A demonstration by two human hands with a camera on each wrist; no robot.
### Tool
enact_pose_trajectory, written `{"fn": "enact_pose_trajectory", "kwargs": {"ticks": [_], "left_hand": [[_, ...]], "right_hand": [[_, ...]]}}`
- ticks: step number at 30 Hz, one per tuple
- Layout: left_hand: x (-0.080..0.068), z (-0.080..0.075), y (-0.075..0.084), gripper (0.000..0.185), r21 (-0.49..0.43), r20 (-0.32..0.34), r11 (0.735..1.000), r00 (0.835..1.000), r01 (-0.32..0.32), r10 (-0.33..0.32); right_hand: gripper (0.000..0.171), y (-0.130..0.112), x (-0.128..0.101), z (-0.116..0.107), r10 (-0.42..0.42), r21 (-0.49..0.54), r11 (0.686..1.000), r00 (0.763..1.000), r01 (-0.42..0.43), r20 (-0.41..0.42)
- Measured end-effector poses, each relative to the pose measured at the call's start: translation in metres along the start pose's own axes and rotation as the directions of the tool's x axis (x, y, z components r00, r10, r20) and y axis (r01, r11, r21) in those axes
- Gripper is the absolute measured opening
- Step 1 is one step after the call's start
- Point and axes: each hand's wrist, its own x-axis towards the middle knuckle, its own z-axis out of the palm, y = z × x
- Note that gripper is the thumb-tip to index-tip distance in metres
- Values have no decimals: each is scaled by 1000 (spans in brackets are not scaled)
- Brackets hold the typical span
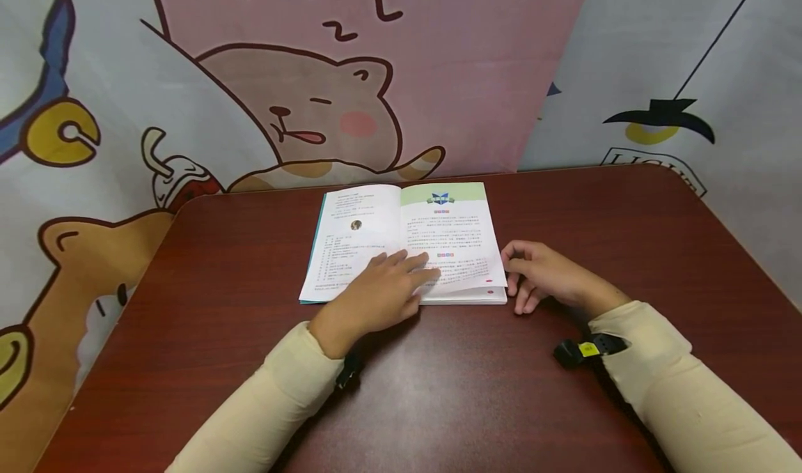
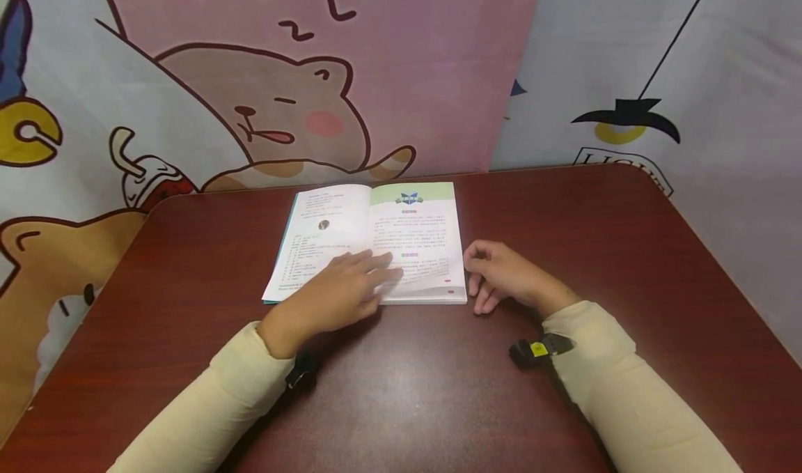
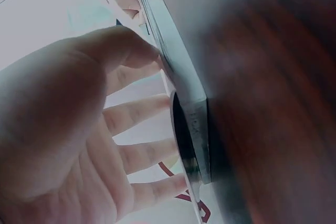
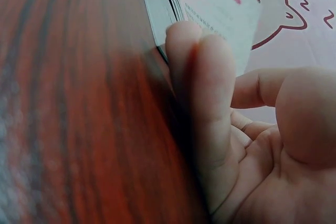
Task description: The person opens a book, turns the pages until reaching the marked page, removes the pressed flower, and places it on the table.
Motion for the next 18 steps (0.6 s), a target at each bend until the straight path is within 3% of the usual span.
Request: {"fn": "enact_pose_trajectory", "kwargs": {"ticks": [18], "left_hand": [[0, 4, 2, 38, 49, -57, 999, 998, -4, 7]], "right_hand": [[24, 2, 1, 1, -4, -2, 1000, 1000, 4, 0]]}}
